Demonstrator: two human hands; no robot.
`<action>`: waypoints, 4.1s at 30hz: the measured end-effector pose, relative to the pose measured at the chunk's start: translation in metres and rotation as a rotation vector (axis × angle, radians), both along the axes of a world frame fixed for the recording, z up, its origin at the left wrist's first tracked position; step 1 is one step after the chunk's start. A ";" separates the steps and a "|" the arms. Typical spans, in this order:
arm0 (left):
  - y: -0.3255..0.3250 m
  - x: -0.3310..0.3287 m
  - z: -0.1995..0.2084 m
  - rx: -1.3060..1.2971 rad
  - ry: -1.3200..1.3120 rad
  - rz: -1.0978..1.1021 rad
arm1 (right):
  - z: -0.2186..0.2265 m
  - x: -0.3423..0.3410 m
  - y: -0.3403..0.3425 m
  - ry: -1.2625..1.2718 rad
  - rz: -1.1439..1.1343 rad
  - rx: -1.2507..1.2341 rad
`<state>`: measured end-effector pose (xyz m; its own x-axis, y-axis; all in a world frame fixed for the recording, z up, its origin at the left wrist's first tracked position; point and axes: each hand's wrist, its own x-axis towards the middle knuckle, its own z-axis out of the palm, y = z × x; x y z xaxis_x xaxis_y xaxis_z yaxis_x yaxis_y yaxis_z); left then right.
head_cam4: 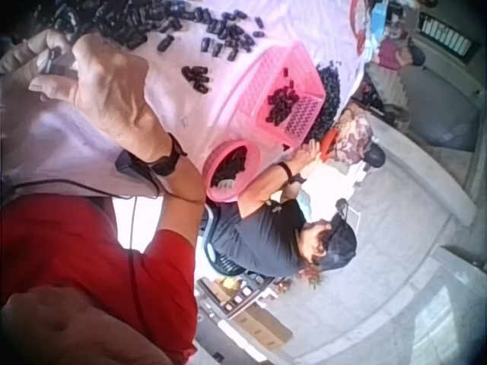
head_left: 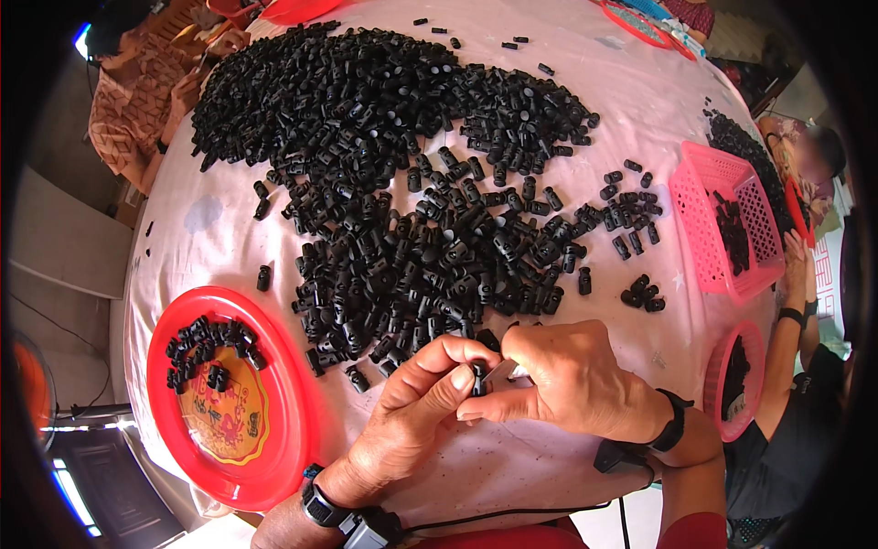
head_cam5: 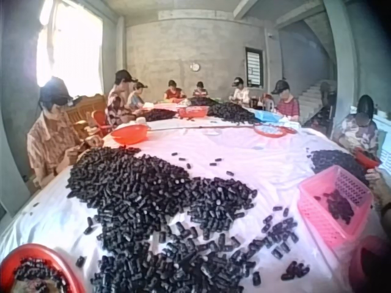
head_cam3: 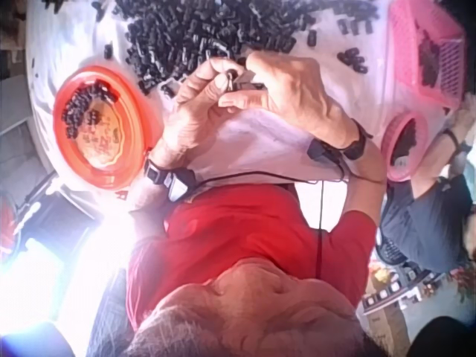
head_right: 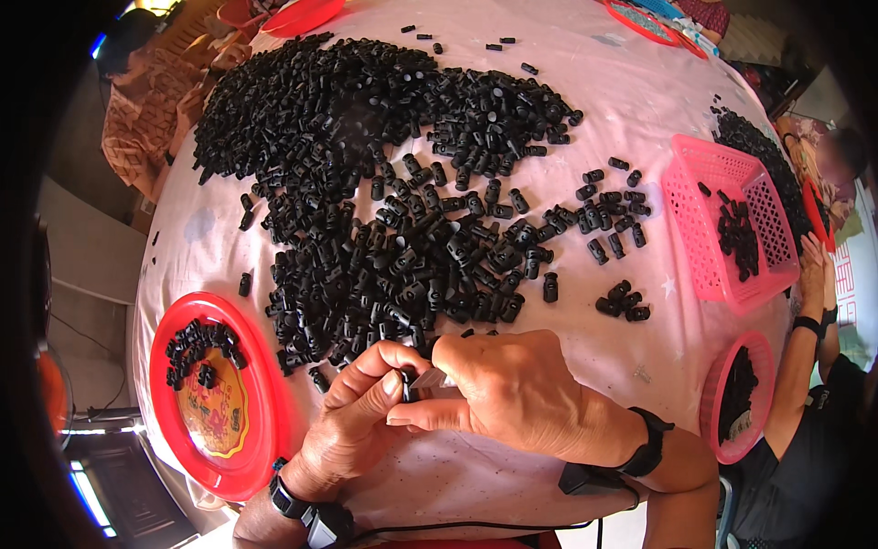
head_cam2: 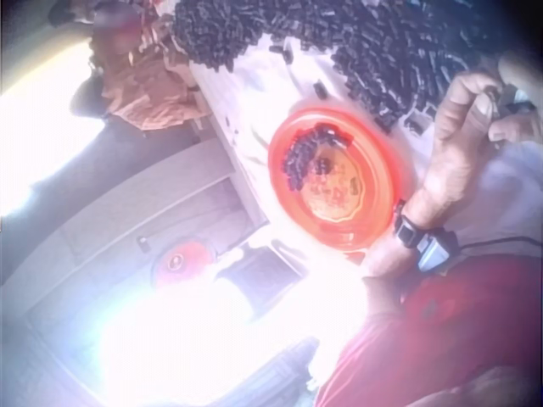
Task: Manually assembling small black plastic components by hand at a table with other workers.
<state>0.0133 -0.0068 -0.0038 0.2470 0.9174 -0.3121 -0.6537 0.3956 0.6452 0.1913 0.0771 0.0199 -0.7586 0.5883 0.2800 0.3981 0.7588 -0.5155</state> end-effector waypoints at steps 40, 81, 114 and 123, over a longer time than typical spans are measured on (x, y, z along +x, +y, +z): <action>-0.001 -0.001 -0.004 -0.005 -0.001 -0.039 | -0.001 0.001 0.000 0.004 0.013 -0.037; 0.001 -0.004 -0.002 -0.068 -0.204 0.013 | -0.003 -0.003 0.007 0.340 0.163 -0.342; 0.000 -0.002 0.004 -0.017 -0.058 -0.025 | 0.000 -0.002 0.000 0.110 0.000 -0.190; -0.001 0.001 0.003 -0.024 -0.006 -0.010 | -0.005 -0.002 -0.001 0.066 -0.006 -0.088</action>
<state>0.0145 -0.0074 -0.0007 0.2577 0.9073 -0.3322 -0.6534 0.4170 0.6318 0.1896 0.0765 0.0152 -0.7364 0.6176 0.2762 0.3659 0.7070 -0.6052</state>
